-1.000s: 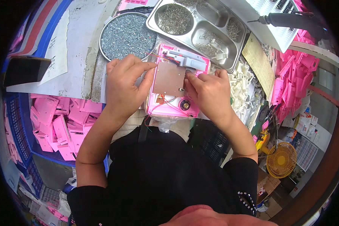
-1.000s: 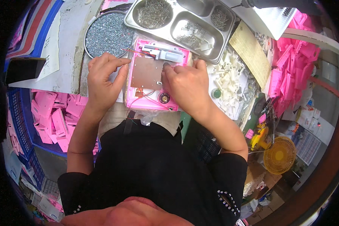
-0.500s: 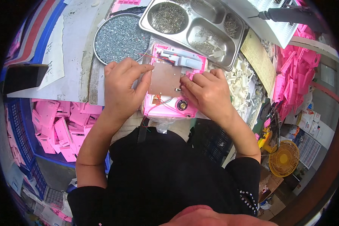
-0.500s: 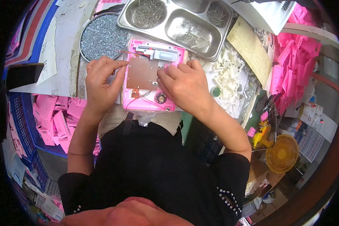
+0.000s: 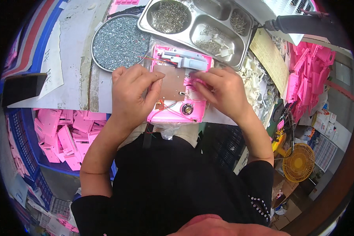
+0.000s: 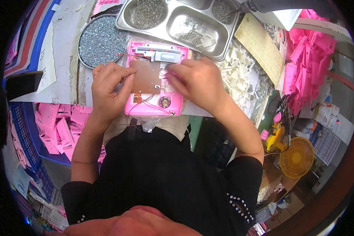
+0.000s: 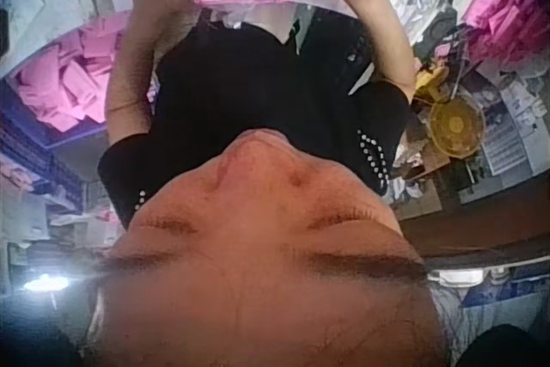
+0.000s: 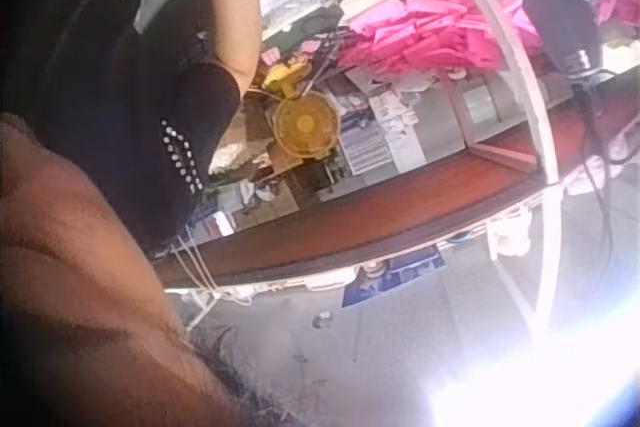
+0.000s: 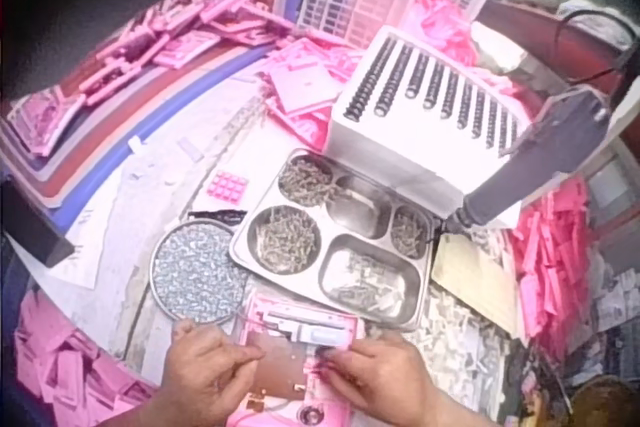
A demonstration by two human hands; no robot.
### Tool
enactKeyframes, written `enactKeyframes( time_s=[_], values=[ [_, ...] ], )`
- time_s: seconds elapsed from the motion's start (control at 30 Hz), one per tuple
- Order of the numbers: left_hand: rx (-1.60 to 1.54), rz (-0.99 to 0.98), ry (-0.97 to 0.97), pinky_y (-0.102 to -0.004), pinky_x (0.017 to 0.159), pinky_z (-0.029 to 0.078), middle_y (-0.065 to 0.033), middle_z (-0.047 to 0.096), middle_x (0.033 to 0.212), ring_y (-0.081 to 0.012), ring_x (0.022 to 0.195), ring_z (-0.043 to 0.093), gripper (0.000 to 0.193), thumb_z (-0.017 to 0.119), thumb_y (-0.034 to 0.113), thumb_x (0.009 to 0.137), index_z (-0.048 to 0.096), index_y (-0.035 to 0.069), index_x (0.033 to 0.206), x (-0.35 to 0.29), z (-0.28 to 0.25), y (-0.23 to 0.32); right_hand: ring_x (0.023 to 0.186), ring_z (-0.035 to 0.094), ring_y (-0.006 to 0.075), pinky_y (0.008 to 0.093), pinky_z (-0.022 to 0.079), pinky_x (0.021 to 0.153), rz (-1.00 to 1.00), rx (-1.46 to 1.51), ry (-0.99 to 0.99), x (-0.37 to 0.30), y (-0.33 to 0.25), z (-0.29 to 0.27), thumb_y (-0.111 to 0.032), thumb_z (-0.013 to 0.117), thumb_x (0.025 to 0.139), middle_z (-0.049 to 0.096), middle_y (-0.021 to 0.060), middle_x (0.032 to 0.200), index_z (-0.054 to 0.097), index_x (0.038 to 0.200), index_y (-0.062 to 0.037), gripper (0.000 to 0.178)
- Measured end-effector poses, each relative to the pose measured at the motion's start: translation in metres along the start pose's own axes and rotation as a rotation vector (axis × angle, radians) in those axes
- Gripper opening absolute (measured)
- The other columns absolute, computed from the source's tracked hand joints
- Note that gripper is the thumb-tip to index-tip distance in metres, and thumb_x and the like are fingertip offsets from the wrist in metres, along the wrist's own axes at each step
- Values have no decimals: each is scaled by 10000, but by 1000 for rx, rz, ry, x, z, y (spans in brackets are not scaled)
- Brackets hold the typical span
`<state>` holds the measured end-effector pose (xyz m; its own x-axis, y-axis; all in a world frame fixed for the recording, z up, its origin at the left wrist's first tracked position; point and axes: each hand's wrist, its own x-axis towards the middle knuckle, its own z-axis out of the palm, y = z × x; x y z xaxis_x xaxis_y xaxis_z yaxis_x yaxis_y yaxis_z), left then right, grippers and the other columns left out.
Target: Assembling and soldering components into a pink toy casing and securing it with screws.
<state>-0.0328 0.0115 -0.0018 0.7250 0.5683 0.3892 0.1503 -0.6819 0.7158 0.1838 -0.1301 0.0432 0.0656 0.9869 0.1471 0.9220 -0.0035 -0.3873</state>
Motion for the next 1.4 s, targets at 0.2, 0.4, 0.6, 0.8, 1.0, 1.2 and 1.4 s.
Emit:
enactKeyframes(
  time_s=[0.2,0.4,0.6,0.8,1.0,1.2,1.4],
  values=[
    [-17,-16,-19,-342,796,344,-10,629,781,-158,701,565,154,753,16,842,774,67,985,0,-2,2,634,680,272,399,511,608,-13,-212,-195,9,-7,1,-229,739,850,683,55,699,727,873,-131,101],
    [-24,-16,-4,-340,797,350,-9,621,768,-156,691,562,156,755,10,838,773,68,981,-1,-5,0,652,692,292,420,532,616,3,-280,-367,18,-15,-7,-240,745,849,681,74,698,726,951,-132,150],
    [-47,-19,2,-363,801,358,-2,628,796,-172,718,588,140,757,54,828,759,100,961,-5,-3,-1,621,686,326,437,542,600,33,-204,-370,20,-14,-7,-228,744,857,680,107,674,727,973,-118,160],
    [-6,121,-103,-406,843,352,-12,609,881,-200,836,600,188,770,92,789,752,112,975,6,9,14,611,680,314,414,530,590,85,-4,-292,7,-4,-6,-178,773,853,681,111,677,727,1021,-110,187],
    [161,166,-234,-459,910,342,-28,579,930,-229,953,558,123,752,163,804,746,99,908,24,30,28,641,693,344,451,534,582,174,149,-216,0,0,-6,-187,748,870,692,126,685,712,1001,-109,157],
    [268,83,-279,-479,917,331,-40,571,921,-247,966,545,105,746,196,818,728,93,832,27,33,44,561,623,238,361,482,557,138,231,-80,-8,9,-2,-79,766,856,642,97,667,719,1009,-87,160],
    [249,25,-138,-456,897,319,-31,559,896,-234,934,552,98,778,189,804,740,113,853,18,48,44,627,692,305,402,531,576,92,256,-31,-10,10,6,-177,768,848,697,105,692,747,990,-108,159]
  ],
)
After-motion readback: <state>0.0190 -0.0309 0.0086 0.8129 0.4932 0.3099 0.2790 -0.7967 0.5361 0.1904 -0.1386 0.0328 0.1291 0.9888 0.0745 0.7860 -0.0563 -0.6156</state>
